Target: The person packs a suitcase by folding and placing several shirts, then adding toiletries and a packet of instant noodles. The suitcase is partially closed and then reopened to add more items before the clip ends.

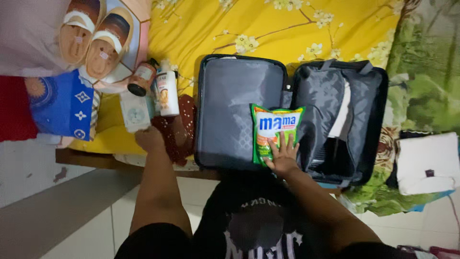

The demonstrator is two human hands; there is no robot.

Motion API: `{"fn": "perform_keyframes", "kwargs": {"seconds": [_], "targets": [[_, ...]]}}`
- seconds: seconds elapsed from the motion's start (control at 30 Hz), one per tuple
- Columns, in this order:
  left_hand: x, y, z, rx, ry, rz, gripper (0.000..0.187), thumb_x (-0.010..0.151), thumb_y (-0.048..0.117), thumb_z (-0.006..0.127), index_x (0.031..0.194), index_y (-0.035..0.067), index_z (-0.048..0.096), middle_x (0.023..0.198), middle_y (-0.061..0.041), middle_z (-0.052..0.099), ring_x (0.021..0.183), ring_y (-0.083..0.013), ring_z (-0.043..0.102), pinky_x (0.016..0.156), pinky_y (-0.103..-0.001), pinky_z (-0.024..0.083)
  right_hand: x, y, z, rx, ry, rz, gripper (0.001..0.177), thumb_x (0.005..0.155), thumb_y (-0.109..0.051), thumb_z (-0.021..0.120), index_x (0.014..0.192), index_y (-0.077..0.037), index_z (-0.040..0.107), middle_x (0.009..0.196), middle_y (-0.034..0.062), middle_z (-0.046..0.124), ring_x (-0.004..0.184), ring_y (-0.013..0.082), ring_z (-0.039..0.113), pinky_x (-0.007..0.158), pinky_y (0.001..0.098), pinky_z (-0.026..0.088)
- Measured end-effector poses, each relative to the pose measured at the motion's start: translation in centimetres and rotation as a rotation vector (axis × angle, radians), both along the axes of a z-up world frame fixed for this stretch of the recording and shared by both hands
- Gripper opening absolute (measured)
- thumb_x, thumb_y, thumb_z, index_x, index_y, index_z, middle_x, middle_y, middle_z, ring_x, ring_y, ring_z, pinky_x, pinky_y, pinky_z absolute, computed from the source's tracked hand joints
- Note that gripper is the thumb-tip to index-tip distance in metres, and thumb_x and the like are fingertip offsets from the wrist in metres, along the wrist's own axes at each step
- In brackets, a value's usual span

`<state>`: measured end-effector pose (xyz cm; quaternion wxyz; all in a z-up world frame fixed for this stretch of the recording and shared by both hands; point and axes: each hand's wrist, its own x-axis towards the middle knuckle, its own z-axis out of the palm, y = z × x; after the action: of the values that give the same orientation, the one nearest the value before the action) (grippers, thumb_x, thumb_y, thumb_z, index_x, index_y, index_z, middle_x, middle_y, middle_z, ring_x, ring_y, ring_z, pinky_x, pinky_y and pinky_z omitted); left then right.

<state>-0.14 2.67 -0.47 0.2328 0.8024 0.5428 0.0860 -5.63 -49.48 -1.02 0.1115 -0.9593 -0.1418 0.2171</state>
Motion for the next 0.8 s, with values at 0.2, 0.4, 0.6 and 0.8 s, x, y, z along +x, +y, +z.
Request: {"fn": "perform_keyframes", "kwargs": {"seconds": [0.2, 0.4, 0.6, 0.8], "targets": [[0.1, 6.3, -3.3, -0.769, -0.233, 0.372, 0.070, 0.101, 0.056, 0.049, 0.138, -0.002, 0.055, 0.138, -0.021, 0.062, 0.119, -0.0372, 0.066, 0.093, -0.047, 0.056, -0.4, -0.6, -2.1, 0.044, -0.039, -0.022, 0.091, 0.077, -0.065, 0.065, 0.155, -0.029, 0.033, 0.166, 0.0261, 0.004, 0.148, 0.0603, 0.000, 0.108, 0.0826, 0.012], [0.2, 9.3, -5.7, -1.133, -0.294, 0.399, 0.091, 0.086, 0.078, 0.041, 0.140, 0.007, 0.056, 0.135, -0.013, 0.065, 0.114, -0.0302, 0.067, 0.088, -0.047, 0.057, -1.2, -1.1, -3.1, 0.033, -0.001, -0.019, 0.091, 0.080, -0.063, 0.064, 0.155, -0.025, 0.030, 0.165, 0.0307, 0.001, 0.148, 0.0618, -0.004, 0.109, 0.0813, 0.004], [3.6, 8.0, -4.0, -0.556, -0.058, 0.643, 0.082, 0.078, 0.061, 0.083, 0.123, -0.007, 0.071, 0.120, -0.015, 0.075, 0.087, -0.0252, 0.069, 0.073, -0.044, 0.053, -1.4, -1.2, -3.9, 0.141, -0.106, -0.015, 0.090, 0.081, -0.063, 0.062, 0.156, -0.022, 0.032, 0.165, 0.0313, 0.002, 0.148, 0.0618, -0.004, 0.110, 0.0808, 0.002], [5.1, 6.7, 1.0, -0.692, -0.651, 0.797, 0.061, 0.076, 0.031, 0.089, 0.110, -0.014, 0.065, 0.109, -0.023, 0.069, 0.083, -0.0316, 0.069, 0.064, -0.046, 0.060, -1.6, -1.2, -4.2, 0.109, -0.058, -0.018, 0.090, 0.082, -0.066, 0.061, 0.156, -0.022, 0.033, 0.165, 0.0307, 0.000, 0.148, 0.0617, -0.005, 0.111, 0.0802, 0.001]]}}
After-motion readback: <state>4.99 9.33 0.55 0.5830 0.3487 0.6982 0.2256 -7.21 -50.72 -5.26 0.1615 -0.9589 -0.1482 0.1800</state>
